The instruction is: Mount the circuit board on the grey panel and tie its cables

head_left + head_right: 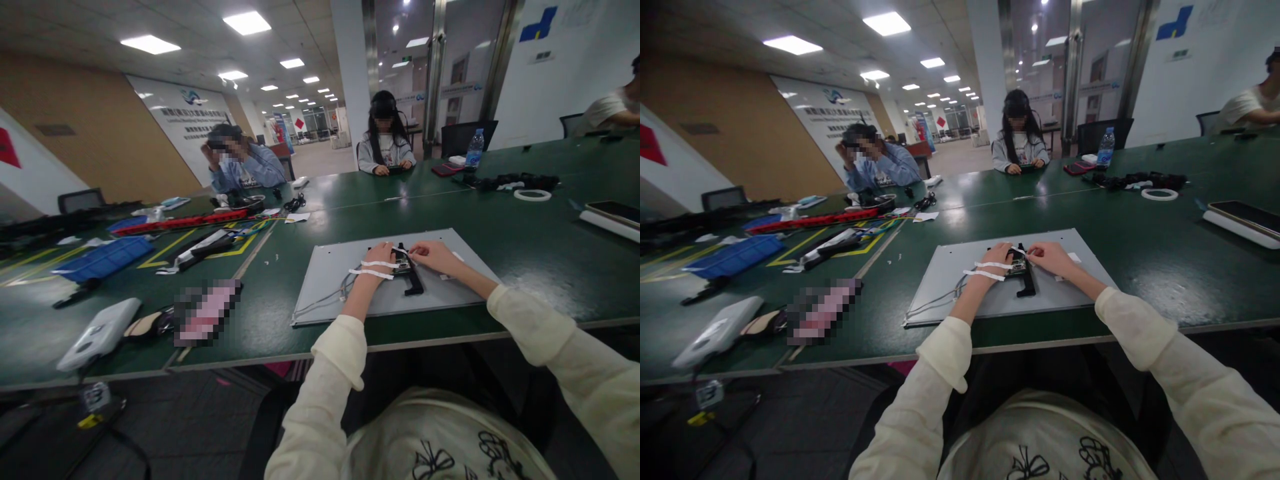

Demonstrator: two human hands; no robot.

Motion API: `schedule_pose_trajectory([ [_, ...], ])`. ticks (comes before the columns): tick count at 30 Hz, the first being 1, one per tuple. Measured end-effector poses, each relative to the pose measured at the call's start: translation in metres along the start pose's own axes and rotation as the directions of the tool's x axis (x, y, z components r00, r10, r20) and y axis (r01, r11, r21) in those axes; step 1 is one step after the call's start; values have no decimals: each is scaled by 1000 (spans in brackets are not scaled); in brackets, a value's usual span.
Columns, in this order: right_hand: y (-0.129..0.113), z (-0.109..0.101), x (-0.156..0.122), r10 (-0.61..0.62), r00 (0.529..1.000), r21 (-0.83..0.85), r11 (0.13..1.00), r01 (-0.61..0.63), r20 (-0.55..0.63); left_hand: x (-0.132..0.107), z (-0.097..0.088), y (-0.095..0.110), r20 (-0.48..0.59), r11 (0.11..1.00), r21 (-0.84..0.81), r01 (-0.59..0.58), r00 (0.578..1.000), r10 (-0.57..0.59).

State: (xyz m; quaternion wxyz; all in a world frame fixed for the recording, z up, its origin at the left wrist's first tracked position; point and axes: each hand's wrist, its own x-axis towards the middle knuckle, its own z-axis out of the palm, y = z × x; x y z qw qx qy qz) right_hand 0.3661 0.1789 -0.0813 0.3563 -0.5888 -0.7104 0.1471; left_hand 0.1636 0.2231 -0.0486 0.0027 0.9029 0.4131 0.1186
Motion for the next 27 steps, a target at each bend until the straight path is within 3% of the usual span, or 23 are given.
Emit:
schedule_pose_trajectory([
  [8, -4, -1, -1, 7, 1000, -9, 1000, -7, -3, 0, 3, -2, -9, 1000, -4, -4, 1000, 4],
  [14, 4, 0, 2, -71, 996, -59, 996, 74, 48, 3, 4, -3, -3, 999, 15, -40, 999, 40],
  [27, -3, -4, -1, -21, 997, 2, 1000, 21, 79, 2, 1, -1, 38, 997, 51, -62, 997, 60],
])
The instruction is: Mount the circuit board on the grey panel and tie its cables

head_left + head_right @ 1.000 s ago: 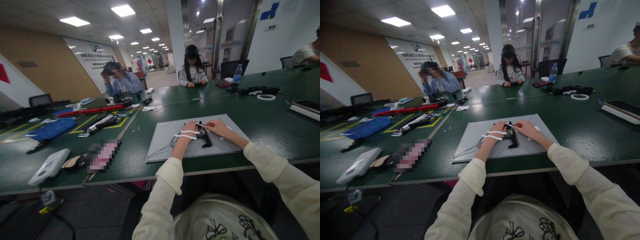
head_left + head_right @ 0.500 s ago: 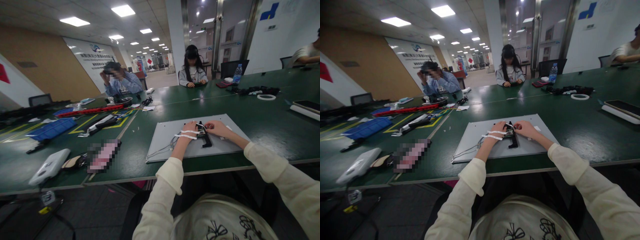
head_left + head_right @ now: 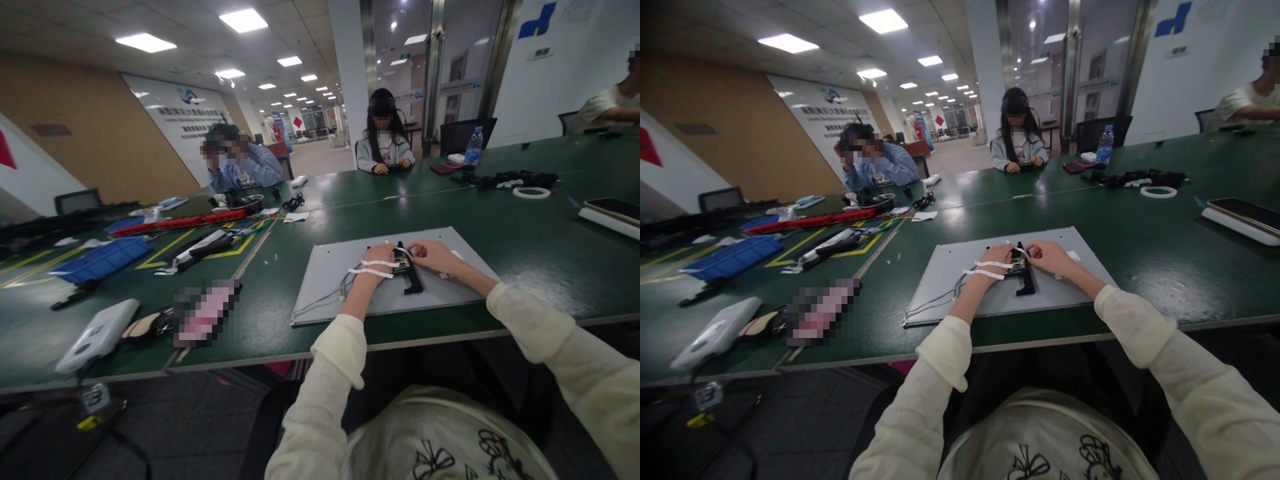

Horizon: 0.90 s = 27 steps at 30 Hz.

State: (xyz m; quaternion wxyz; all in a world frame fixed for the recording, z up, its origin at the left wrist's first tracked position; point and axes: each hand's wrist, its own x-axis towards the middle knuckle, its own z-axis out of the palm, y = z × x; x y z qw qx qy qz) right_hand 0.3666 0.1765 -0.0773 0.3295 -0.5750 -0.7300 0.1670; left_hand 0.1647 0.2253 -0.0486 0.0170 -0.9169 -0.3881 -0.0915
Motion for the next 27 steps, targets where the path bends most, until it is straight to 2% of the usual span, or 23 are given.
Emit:
schedule_pose_trajectory([
  [7, -10, -4, -4, -43, 999, 20, 999, 42, 25, 1, -2, 1, 44, 1000, 23, 2, 999, -3],
  [11, -10, -3, -4, -67, 997, -46, 997, 69, 44, -1, -4, 2, 48, 1000, 21, 4, 999, -5],
  [21, -19, -1, 0, 43, 999, -231, 972, -38, 17, 1, 0, 1, 31, 1000, 10, 17, 999, -17],
  [27, -20, -2, -1, 45, 998, -282, 959, -34, 33, -1, -3, 1, 37, 1000, 7, 9, 999, -9],
])
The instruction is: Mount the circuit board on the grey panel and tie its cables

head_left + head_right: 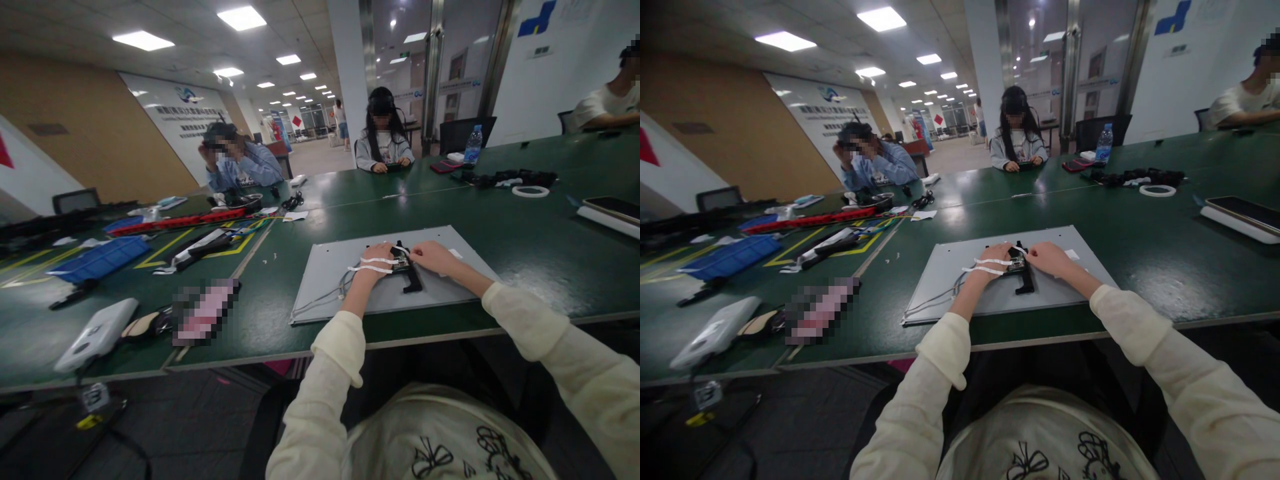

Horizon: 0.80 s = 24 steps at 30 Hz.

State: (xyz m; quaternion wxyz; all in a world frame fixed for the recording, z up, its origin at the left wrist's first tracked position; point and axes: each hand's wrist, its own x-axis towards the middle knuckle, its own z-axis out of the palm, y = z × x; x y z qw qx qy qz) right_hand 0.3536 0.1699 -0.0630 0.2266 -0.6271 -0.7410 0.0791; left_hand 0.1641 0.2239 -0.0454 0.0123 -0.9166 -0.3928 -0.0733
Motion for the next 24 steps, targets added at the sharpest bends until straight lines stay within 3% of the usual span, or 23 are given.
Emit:
schedule_pose_trajectory([
  [6, -2, -2, -8, -28, 999, 33, 999, 28, -27, -4, -3, 2, -17, 999, 3, 45, 999, -45],
  [13, -17, -10, -15, -84, 978, 302, 943, 140, -190, -13, -18, 18, -146, 991, 62, 117, 983, -107],
  [19, -39, -18, -23, -182, 981, 489, 850, 194, -73, -17, -33, 27, -268, 984, 45, 171, 951, -153],
  [24, -41, -14, -22, -185, 982, 529, 831, 170, -26, -17, -34, 30, -251, 986, 57, 154, 959, -135],
])
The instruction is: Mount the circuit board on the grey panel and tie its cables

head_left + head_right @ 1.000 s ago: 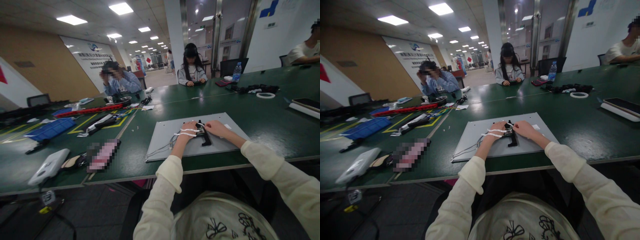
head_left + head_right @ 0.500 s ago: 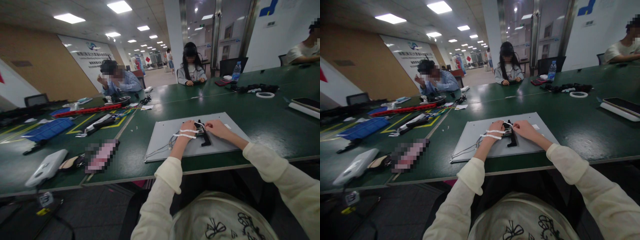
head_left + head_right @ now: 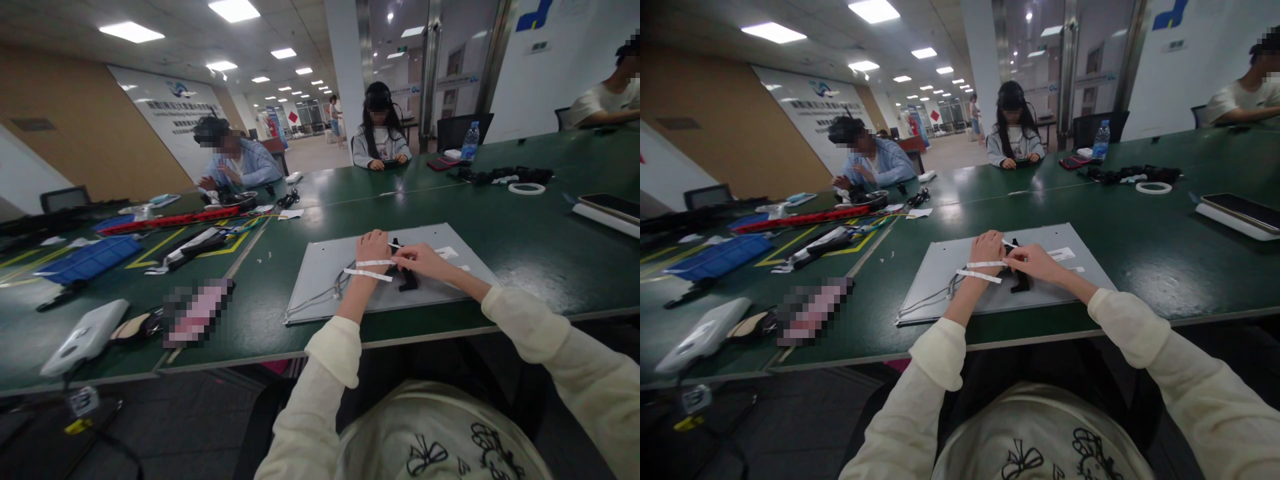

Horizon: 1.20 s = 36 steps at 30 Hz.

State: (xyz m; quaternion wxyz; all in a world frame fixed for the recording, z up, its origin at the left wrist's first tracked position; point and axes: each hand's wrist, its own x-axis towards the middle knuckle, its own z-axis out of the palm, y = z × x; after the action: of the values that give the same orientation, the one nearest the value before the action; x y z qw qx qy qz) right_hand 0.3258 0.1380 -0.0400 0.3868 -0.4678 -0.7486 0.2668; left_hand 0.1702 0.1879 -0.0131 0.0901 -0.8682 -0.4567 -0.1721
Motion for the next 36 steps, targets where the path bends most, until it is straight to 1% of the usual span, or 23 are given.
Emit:
schedule_pose_trajectory([
  [2, 3, -2, 1, 6, 1000, 44, 999, -5, -3, 0, 0, 1, 15, 1000, 11, -9, 1000, 9],
  [4, 4, -6, 2, 26, 1000, 123, 992, -26, 0, -1, -2, 1, 14, 1000, 26, -9, 1000, 8],
  [7, -1, -13, 0, 56, 998, 241, 969, -56, 7, 0, -6, 0, -7, 998, 48, 28, 1000, -28],
  [11, -13, -15, -4, 49, 998, 287, 956, -60, 45, 0, -10, -3, -66, 995, 76, 58, 996, -53],
  [13, -14, -15, -5, 49, 997, 329, 942, -63, 52, 0, -11, -7, -96, 991, 108, 79, 993, -68],
  [16, -9, -20, -4, 60, 998, 451, 891, -48, -12, -1, -13, -19, -152, 981, 143, 133, 982, -111],
  [18, -2, -27, -4, 91, 992, 535, 845, -28, -91, -2, -14, -30, -202, 982, 111, 153, 971, -129],
  [19, 2, -30, -4, 109, 986, 565, 825, -19, -126, -1, -14, -35, -223, 987, 63, 151, 966, -133],
  [21, 8, -37, -5, 138, 977, 593, 805, -15, -161, 0, -13, -40, -247, 990, -96, 102, 961, -123],
  [23, 14, -40, -6, 145, 977, 586, 810, -28, -154, 2, -11, -39, -249, 954, -299, 18, 964, -96],
  [25, 17, -40, -6, 139, 983, 566, 823, -46, -123, 3, -9, -31, -207, 857, -514, -33, 975, -87],
  [27, 19, -39, -6, 125, 987, 536, 843, -54, -97, 1, -8, -20, -92, 718, -696, -4, 992, -84],
  [28, 19, -38, -6, 118, 989, 514, 856, -55, -91, -1, -8, -15, -15, 655, -755, 31, 998, -65],
  [29, 19, -38, -6, 112, 989, 484, 873, -54, -92, -3, -8, -11, 56, 616, -785, 66, 998, -35],
  [30, 18, -38, -6, 105, 990, 446, 894, -52, -97, -6, -7, -7, 113, 608, -788, 91, 994, -1],
  [32, 17, -38, -7, 94, 989, 352, 935, -48, -115, -10, -7, -3, 160, 659, -747, 87, 986, 50],
  [36, 18, -37, -12, 65, 986, 87, 995, -52, -151, -15, -7, -3, 110, 810, -587, 9, 992, 69],
])
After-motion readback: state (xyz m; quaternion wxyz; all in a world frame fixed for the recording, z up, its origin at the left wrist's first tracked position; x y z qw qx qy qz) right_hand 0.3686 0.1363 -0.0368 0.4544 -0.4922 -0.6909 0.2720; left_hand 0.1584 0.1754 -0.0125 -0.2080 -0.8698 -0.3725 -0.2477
